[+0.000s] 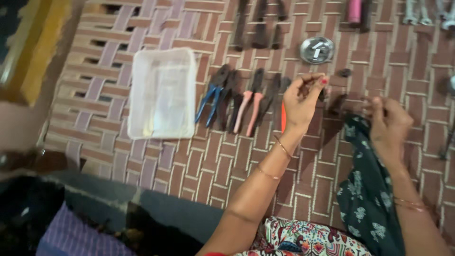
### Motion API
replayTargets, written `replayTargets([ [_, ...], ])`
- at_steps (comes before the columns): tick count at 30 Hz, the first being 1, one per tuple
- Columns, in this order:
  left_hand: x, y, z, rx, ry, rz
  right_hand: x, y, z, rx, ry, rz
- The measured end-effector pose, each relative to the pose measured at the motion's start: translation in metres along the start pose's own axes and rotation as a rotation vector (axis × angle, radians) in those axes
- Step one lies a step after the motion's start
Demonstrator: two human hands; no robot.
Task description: The person sits on a woven mat and uses a dark patterned cloth to wipe and rub small metal parts. They handle the parts one by one, turning them over in their hands to clean different sides.
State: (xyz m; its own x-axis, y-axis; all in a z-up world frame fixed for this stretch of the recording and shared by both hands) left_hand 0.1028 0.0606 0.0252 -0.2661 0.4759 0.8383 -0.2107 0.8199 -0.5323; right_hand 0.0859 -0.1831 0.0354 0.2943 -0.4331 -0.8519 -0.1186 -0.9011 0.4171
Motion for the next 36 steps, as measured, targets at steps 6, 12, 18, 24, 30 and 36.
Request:
replayTargets([
  [6,0.091,0.094,-0.036,0.256,-0.180,-0.143,0.066,0.006,0.001,-0.019,-0.032,0.047],
  [12,0.231,0.246,-0.046,0.566,-0.498,-0.990,0.122,-0.001,-0.001,-0.109,-0.207,0.165],
  [18,0.210,0.392,-0.120,0.713,0.016,-1.002,0.095,-0.004,0.001,-0.171,0.038,0.519],
  [24,0.176,0.421,-0.159,0.706,0.158,-1.029,0.086,-0.003,-0.004,-0.149,0.003,0.403],
  [30,0.149,0.409,-0.167,0.635,0.142,-0.822,0.104,-0.001,0.000,-0.090,-0.127,-0.002],
  [36,0.148,0.387,-0.172,0.550,0.081,-0.626,0.108,0.006,-0.007,-0.027,-0.015,-0.030],
])
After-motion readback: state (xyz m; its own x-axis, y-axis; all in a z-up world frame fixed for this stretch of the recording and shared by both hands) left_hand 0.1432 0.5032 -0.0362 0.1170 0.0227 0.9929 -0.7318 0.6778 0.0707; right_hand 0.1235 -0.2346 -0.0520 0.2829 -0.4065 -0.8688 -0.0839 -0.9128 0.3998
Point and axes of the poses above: each hand's wrist, its own z-axis away from the middle knuckle, its own y-axis out of the back of the hand, x = y × z, the point moved 10 cm from there along -z, towards the middle knuckle, and after that the axes turned 2 degrees about -x, right-handed, at the moved point
